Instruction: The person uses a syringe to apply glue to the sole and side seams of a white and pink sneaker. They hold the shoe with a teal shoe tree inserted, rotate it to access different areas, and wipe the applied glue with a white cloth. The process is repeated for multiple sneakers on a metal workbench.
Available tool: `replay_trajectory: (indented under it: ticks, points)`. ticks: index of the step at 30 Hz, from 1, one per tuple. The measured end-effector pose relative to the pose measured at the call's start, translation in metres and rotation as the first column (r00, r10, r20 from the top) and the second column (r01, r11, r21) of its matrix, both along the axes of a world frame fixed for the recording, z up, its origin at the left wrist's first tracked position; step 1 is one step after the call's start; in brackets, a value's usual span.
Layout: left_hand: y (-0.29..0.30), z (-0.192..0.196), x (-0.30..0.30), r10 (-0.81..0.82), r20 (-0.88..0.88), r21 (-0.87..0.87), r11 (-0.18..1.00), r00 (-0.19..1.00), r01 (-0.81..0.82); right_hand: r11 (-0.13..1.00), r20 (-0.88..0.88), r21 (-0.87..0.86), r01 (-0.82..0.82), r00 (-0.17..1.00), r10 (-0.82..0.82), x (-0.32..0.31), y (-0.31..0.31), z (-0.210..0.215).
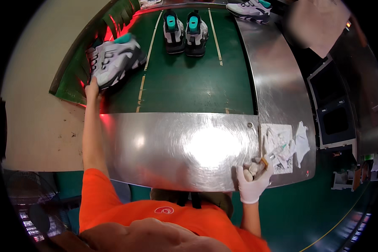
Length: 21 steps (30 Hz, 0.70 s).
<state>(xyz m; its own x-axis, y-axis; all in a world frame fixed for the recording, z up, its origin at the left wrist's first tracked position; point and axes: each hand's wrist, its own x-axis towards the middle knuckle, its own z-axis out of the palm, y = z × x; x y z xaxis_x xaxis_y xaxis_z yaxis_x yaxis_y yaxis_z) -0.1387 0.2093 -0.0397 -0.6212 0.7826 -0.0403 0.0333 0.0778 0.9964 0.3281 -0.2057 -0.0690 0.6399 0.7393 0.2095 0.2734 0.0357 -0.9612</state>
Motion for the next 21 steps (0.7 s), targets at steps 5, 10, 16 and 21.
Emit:
replay_trajectory:
  ticks: [5, 10, 16, 21]
  points:
    - [0.011, 0.041, 0.024, -0.453, -0.865, -0.478, 0.874, 0.216, -0.085, 0.998, 0.047, -0.062, 0.032, 0.998, -0.029, -0.001, -0.004, 0.001]
    - [0.075, 0.114, 0.198, -0.303, -0.927, -0.126, 0.806, 0.220, 0.578, 0.995, 0.054, -0.069, 0.070, 0.996, -0.067, 0.001, -0.005, -0.002]
    - [0.203, 0.067, 0.317, -0.482, -0.779, -0.380, 0.871, 0.401, 0.311, 0.998, 0.083, -0.043, 0.048, 0.996, -0.044, 0.006, -0.005, -0.005]
    - [0.180, 0.059, 0.310, -0.496, -0.780, -0.329, 0.843, 0.382, 0.425, 0.991, 0.062, -0.103, 0.080, 0.995, -0.074, 0.006, -0.012, -0.006]
